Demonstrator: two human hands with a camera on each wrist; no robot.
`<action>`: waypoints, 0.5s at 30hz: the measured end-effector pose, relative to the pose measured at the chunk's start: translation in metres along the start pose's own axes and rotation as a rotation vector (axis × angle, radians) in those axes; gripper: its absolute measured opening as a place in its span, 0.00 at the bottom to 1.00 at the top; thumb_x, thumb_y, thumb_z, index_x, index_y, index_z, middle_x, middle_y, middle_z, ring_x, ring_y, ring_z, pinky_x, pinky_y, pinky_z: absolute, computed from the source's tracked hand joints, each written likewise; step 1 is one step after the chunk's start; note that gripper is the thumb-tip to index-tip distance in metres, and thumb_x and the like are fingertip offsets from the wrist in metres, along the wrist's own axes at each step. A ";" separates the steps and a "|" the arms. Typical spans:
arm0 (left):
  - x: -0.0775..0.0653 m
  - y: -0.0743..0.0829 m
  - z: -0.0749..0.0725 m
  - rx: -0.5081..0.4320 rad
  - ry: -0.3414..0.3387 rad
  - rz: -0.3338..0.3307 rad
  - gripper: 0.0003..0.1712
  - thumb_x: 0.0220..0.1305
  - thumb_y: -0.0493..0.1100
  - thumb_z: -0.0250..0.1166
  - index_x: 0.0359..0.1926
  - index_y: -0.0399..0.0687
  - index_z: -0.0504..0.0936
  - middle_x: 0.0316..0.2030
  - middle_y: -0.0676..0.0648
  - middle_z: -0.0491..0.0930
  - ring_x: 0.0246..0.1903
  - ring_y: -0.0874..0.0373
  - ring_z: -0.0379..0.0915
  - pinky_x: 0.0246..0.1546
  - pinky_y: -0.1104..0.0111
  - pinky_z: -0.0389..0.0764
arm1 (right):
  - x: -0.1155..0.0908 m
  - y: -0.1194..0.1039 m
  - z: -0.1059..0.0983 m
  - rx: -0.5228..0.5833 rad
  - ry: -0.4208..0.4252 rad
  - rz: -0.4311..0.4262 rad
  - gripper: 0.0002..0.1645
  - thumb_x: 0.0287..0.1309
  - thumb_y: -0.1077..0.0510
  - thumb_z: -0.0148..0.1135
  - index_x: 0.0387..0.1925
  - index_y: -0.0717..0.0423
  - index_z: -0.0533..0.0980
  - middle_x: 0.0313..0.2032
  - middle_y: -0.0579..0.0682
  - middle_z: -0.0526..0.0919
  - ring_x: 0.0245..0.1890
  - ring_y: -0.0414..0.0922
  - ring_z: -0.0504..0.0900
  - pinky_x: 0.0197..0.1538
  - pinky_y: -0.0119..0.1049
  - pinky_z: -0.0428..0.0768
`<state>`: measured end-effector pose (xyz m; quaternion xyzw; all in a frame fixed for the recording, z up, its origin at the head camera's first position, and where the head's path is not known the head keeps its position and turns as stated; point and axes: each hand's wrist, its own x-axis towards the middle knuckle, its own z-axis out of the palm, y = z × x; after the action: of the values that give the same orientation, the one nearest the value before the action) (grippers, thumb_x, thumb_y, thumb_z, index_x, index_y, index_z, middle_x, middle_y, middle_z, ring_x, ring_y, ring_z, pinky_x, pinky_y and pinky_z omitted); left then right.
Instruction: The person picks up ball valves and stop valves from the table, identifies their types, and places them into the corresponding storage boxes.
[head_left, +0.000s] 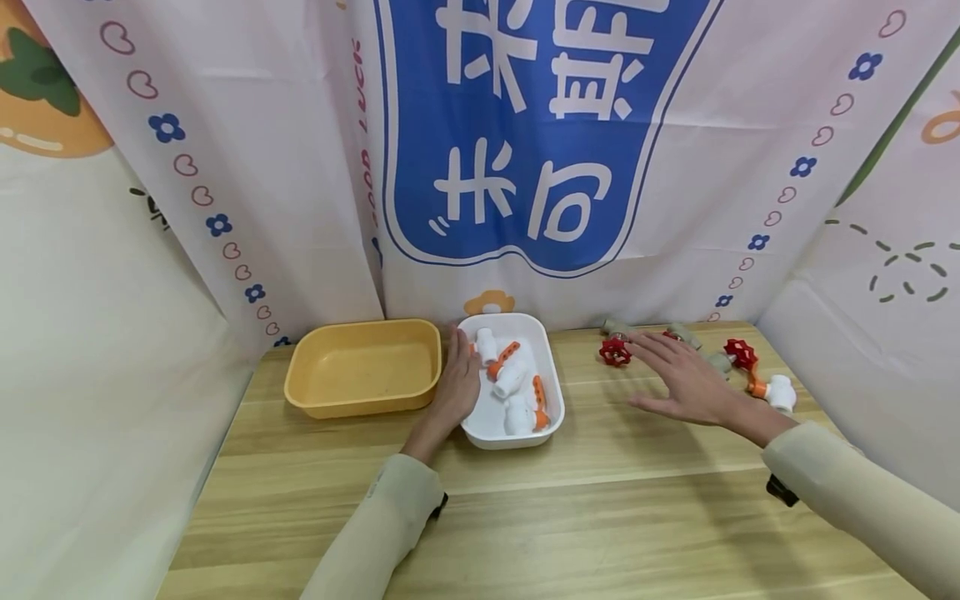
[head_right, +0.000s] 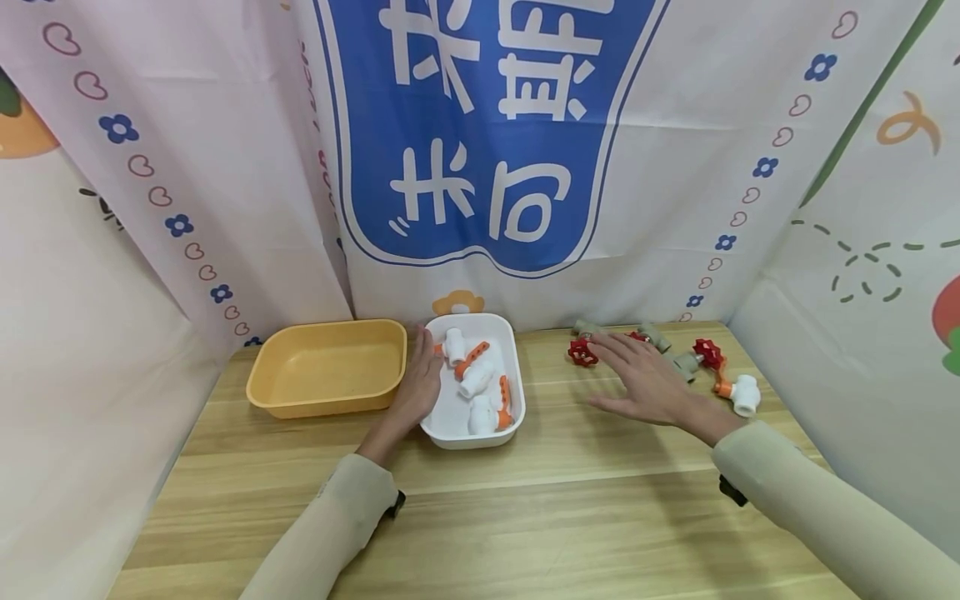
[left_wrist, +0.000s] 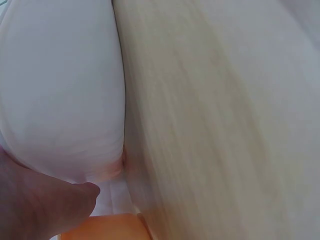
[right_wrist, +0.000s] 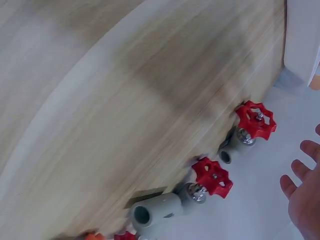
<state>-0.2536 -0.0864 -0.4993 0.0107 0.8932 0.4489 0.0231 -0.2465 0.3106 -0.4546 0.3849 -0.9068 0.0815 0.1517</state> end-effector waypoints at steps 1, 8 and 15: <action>0.000 0.000 0.000 -0.001 -0.001 0.000 0.39 0.87 0.55 0.35 0.85 0.46 0.33 0.86 0.49 0.24 0.85 0.50 0.28 0.83 0.50 0.42 | -0.002 0.002 0.000 0.001 0.000 0.000 0.54 0.56 0.37 0.76 0.75 0.64 0.69 0.74 0.65 0.70 0.71 0.69 0.70 0.66 0.76 0.69; -0.001 0.001 -0.001 0.001 -0.006 -0.001 0.39 0.86 0.55 0.35 0.85 0.46 0.33 0.86 0.49 0.25 0.85 0.51 0.28 0.83 0.51 0.42 | -0.017 0.011 -0.003 0.012 -0.041 0.057 0.55 0.56 0.37 0.76 0.76 0.61 0.68 0.73 0.66 0.71 0.71 0.70 0.68 0.68 0.76 0.66; -0.001 0.002 -0.001 0.006 -0.001 0.009 0.39 0.86 0.55 0.35 0.86 0.44 0.34 0.86 0.48 0.26 0.85 0.51 0.28 0.83 0.51 0.42 | -0.031 0.022 -0.007 -0.040 -0.027 0.080 0.54 0.55 0.36 0.77 0.74 0.60 0.71 0.71 0.65 0.74 0.71 0.70 0.69 0.66 0.72 0.71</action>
<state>-0.2526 -0.0863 -0.4972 0.0150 0.8944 0.4465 0.0212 -0.2406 0.3490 -0.4590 0.3464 -0.9248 0.0641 0.1435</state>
